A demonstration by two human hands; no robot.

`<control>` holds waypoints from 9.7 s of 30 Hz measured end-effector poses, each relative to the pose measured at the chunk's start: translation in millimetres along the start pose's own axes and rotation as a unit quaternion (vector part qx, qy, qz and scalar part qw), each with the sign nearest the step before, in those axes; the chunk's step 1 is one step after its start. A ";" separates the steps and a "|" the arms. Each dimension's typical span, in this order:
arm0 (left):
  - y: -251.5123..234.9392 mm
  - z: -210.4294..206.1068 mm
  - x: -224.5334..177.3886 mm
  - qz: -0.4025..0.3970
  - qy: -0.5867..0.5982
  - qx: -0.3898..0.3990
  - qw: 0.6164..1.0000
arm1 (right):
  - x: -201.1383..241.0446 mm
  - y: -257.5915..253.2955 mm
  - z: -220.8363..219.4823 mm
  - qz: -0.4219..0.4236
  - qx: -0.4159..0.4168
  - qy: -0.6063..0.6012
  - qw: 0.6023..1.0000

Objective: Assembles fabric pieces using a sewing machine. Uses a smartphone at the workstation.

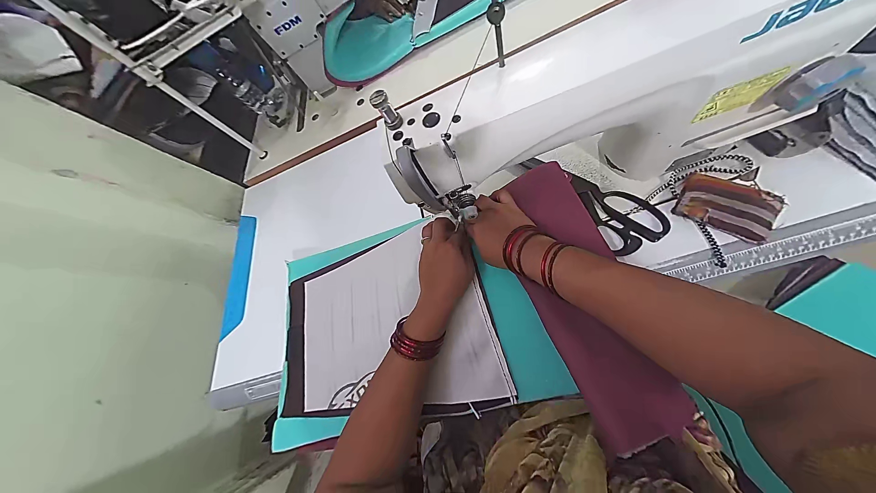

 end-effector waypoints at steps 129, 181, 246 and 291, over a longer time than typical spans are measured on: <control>-24.1 2.7 20.4 -0.040 -0.006 0.000 0.999 | -14.3 -15.7 9.5 0.001 -0.022 -0.101 0.995; -7.6 15.4 39.7 -0.301 0.142 -0.049 0.942 | 5.8 23.6 -5.6 0.041 -0.343 -0.142 0.927; -54.5 6.0 86.5 0.069 -0.037 -0.061 0.995 | 0.0 221.1 -87.2 -0.318 -0.054 -0.560 0.763; 118.7 115.4 245.6 0.216 -0.045 -0.170 0.960 | -35.9 198.3 -41.0 -0.368 0.017 -0.285 0.885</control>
Point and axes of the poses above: each hand's wrist, its own y-axis away from the middle knuckle, its own z-axis out of the back of the hand, x = y × z, the point moved 9 cm from there along -y, towards the middle knuckle, and after that the axes turned 9 degrees about z, right-handed, at the moved point
